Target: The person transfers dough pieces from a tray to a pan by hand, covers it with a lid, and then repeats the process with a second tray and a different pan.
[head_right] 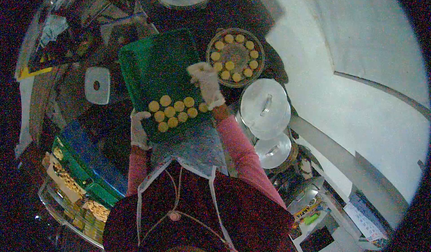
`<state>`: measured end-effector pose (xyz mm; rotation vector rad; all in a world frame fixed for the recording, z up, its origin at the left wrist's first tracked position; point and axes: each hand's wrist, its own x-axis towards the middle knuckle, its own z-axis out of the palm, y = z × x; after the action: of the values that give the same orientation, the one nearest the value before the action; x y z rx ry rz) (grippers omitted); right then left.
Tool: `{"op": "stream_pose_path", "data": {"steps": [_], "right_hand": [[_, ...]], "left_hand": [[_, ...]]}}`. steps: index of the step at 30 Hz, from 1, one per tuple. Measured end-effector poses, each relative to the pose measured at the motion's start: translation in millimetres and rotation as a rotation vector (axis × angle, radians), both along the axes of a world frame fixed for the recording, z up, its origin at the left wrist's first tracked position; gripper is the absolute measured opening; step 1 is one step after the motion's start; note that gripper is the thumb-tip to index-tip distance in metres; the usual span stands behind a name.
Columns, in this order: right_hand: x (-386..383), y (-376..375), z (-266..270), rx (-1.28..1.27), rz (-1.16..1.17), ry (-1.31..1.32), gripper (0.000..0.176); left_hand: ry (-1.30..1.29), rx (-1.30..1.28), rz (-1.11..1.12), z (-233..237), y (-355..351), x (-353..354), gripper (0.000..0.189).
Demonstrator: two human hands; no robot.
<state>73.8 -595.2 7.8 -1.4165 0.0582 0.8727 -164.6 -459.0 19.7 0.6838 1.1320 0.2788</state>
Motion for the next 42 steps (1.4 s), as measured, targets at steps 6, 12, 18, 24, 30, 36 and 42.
{"op": "stream_pose_path", "data": {"steps": [6, 12, 18, 24, 30, 36, 42], "right_hand": [[104, -76, -97, -0.244, -0.068, -0.575, 0.028], [142, -99, -186, -0.542, 0.021, -0.787, 0.031], [143, -87, -179, -0.647, 0.165, -0.921, 0.027], [140, -92, -191, -0.597, 0.003, -0.996, 0.026], [121, -128, -175, -0.485, -0.131, -0.632, 0.026], [98, -115, -149, -1.04, 0.214, -0.922, 0.03], [54, -52, -76, -0.529, -0.069, -1.009, 0.021]], "left_hand": [[0.038, 0.002, -0.001, 8, 2, 8, 0.033], [-0.038, 0.097, 0.003, 21, 0, 12, 0.038], [-0.037, 0.069, -0.084, -13, 11, -9, 0.055], [-0.042, 0.193, -0.114, 1, 9, -8, 0.062], [0.066, 0.051, 0.017, 1, 12, 2, 0.046], [-0.006, 0.406, -0.209, -49, 13, -35, 0.027], [0.081, 0.598, -0.381, -59, 14, -33, 0.026]]}}
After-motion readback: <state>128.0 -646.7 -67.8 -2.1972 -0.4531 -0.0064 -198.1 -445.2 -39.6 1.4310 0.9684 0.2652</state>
